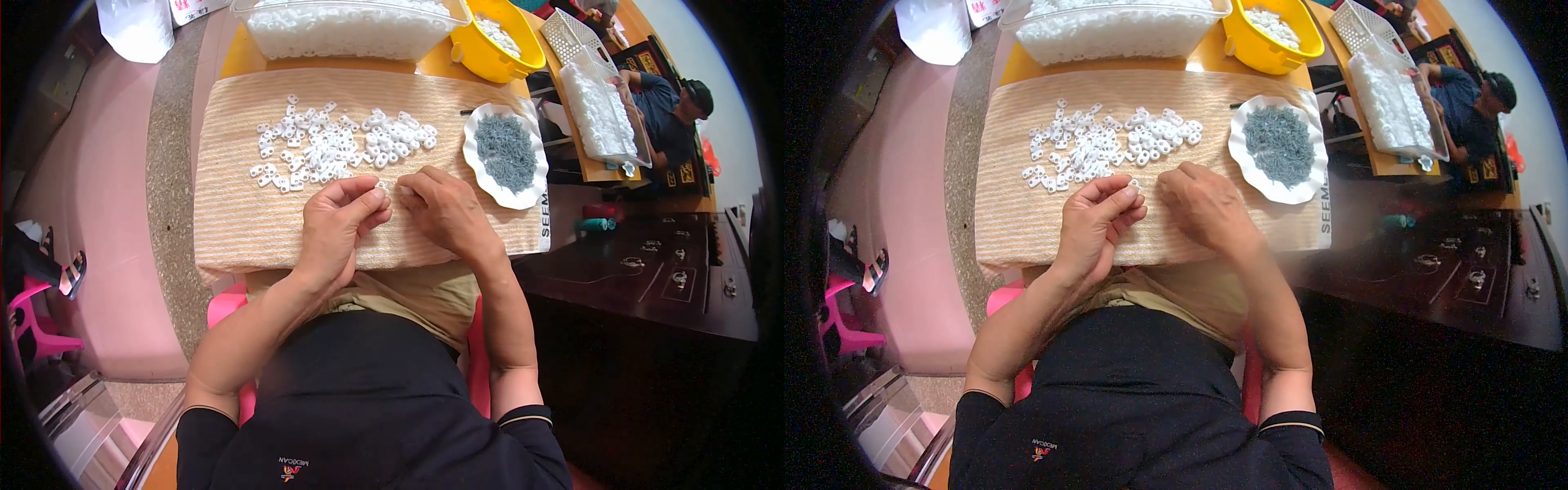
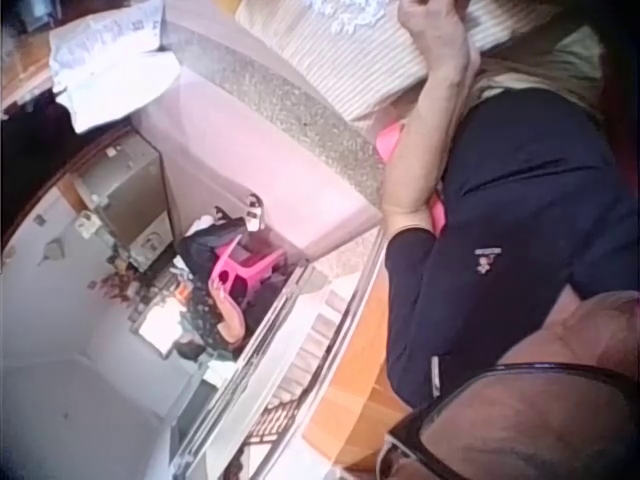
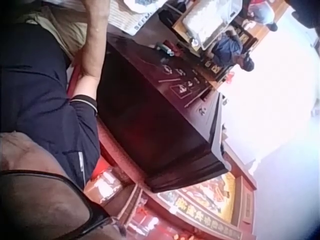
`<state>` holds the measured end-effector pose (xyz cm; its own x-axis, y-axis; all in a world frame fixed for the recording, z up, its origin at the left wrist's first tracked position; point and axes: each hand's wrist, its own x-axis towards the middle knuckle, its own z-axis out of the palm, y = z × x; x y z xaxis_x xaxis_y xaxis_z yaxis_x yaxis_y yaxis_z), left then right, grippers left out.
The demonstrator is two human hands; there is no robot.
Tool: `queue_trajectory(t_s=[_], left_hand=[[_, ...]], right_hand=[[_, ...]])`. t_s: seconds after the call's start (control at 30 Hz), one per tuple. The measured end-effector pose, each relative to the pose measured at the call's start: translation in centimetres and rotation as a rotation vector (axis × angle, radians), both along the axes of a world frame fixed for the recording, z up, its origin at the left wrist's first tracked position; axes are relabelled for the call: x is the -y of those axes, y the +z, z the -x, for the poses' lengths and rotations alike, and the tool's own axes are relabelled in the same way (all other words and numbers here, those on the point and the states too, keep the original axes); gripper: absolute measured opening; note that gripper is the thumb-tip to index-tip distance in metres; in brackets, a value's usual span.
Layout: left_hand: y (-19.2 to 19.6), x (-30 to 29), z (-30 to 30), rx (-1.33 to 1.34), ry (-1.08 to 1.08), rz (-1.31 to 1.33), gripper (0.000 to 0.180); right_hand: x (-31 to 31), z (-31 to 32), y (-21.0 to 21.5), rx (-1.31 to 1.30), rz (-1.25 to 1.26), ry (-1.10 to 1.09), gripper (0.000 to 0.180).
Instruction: Assembling small white plastic components by inserting pins into them by hand.
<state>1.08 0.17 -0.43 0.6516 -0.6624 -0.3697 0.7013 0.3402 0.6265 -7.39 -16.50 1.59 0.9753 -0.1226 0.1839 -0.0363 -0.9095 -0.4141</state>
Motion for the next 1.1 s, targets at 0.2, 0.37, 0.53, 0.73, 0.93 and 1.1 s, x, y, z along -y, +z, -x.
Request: queue_trajectory(t_s=[0.2, 0.37, 0.53, 0.73, 0.93, 1.1], left_hand=[[0.1, 0.2, -0.1, -0.003, -0.019, -0.032, 0.016], [0.2, 0.2, -0.1, -0.022, -0.023, -0.032, 0.014], [0.3, 0.2, -0.1, -0.036, -0.037, -0.044, 0.014], [0.2, 0.1, -0.3, -0.031, -0.082, -0.034, 0.015], [0.4, 0.1, -0.4, -0.036, -0.092, -0.030, 0.014], [0.4, 0.0, -0.4, -0.029, -0.103, -0.030, 0.014]], right_hand=[[0.6, 0.4, 0.2, 0.015, -0.468, -0.063, 0.024], [0.7, 0.4, -0.3, -0.046, -0.774, -0.132, 0.026], [0.6, 0.3, -1.0, -0.049, -1.010, -0.146, 0.027], [0.8, 0.2, -1.3, -0.052, -1.036, -0.109, 0.028], [0.7, 0.2, -1.5, -0.035, -1.081, -0.097, 0.027], [0.9, 0.3, -1.9, -0.060, -1.077, -0.113, 0.026]])
